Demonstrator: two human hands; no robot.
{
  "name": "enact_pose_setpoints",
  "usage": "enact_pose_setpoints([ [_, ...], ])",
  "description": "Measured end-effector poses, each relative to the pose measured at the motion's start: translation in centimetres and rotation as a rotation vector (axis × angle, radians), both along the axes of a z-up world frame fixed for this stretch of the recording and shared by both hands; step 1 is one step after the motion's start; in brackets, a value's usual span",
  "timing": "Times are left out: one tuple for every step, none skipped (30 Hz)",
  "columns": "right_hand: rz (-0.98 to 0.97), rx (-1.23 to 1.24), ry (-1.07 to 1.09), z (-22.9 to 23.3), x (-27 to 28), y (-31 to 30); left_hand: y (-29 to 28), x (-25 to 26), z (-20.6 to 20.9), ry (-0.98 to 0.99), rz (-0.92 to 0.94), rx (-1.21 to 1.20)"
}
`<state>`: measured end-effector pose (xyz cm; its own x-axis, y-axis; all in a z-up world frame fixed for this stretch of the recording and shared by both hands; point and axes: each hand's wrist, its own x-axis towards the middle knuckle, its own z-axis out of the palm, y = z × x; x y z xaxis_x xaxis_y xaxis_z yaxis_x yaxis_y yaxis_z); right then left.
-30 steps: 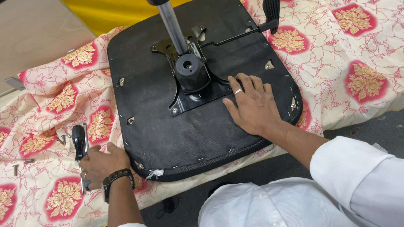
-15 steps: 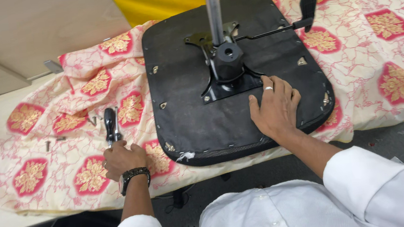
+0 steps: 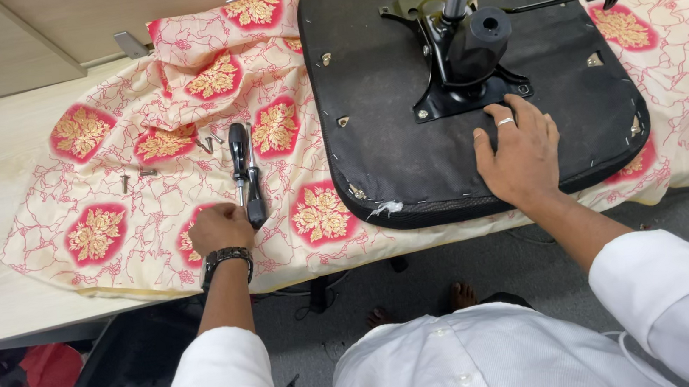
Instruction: The person uses a screwdriver to tighten screws on the underside of an office chair base, securing the central gas lift and tilt mechanism. They repeatedly adjust the chair and reposition screws while working on the inverted base.
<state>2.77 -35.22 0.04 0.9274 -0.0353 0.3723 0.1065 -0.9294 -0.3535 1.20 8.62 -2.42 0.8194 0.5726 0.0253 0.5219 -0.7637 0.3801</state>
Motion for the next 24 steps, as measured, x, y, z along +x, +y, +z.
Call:
enact_pose_setpoints([
  [-0.001,-0.001,0.007,0.0,0.0,0.1,0.5,0.5,0.0,0.059,-0.004,-0.031],
  [-0.002,-0.001,0.014,-0.1,-0.1,0.2,0.9,1.1,0.1,0.117,-0.008,-0.062],
  [-0.005,-0.012,0.028,-0.2,-0.3,0.4,1.3,1.5,0.1,0.176,-0.014,-0.091],
  [-0.008,-0.022,0.043,-0.3,-0.5,0.5,1.7,1.8,0.3,0.200,-0.045,-0.087],
  [-0.013,-0.031,0.057,-0.4,-0.7,0.6,2.0,2.2,0.5,0.223,-0.077,-0.082],
  [-0.009,-0.050,0.080,-0.5,-0.8,0.6,2.3,2.5,0.9,0.246,-0.109,-0.076],
  [-0.005,-0.068,0.103,-0.5,-1.0,0.7,2.6,2.7,1.2,0.250,-0.119,-0.103],
  [-0.001,-0.086,0.127,-0.5,-1.2,0.6,2.8,2.7,1.6,0.255,-0.130,-0.130],
  [0.005,-0.099,0.150,-0.5,-1.2,0.6,3.0,2.7,2.0,0.258,-0.137,-0.157],
  [0.010,-0.111,0.173,-0.5,-1.3,0.5,3.1,2.7,2.4,0.270,-0.117,-0.209],
  [0.023,-0.128,0.192,-0.3,-1.4,0.5,3.1,2.5,2.7,0.277,-0.090,-0.265],
  [0.015,-0.128,0.199,-0.2,-1.5,0.5,3.1,2.5,3.0,0.284,-0.063,-0.322],
  [0.017,-0.132,0.206,-0.1,-1.6,0.6,3.1,2.3,3.0,0.287,-0.057,-0.364],
  [0.018,-0.135,0.214,-0.1,-1.6,0.7,3.2,2.2,3.0,0.290,-0.050,-0.406],
  [0.004,-0.139,0.222,0.0,-1.6,1.0,3.2,2.2,2.8,0.294,-0.044,-0.447],
  [-0.009,-0.142,0.230,0.0,-1.6,1.2,3.2,2.2,2.4,0.251,-0.025,-0.520],
  [-0.023,-0.147,0.239,0.1,-1.6,1.3,3.1,2.3,1.8,0.208,-0.006,-0.594],
  [-0.025,-0.145,0.248,0.1,-1.6,1.4,3.1,2.3,1.0,0.163,0.014,-0.667],
  [-0.029,-0.143,0.256,0.3,-1.5,1.5,3.2,2.5,0.3,0.121,-0.027,-0.641],
  [-0.033,-0.141,0.264,0.5,-1.4,1.6,3.3,2.5,-0.5,0.079,-0.067,-0.613],
  [-0.033,-0.144,0.263,0.4,-1.5,1.6,3.5,2.6,-1.2,0.043,-0.111,-0.581],
  [-0.033,-0.146,0.263,0.2,-1.6,1.6,3.7,2.6,-2.0,-0.017,-0.137,-0.564],
  [-0.032,-0.150,0.263,0.0,-1.6,1.6,3.8,2.4,-2.6,-0.077,-0.160,-0.548],
  [-0.032,-0.150,0.268,0.0,-1.5,1.5,3.9,2.4,-3.2,-0.137,-0.183,-0.531],
])
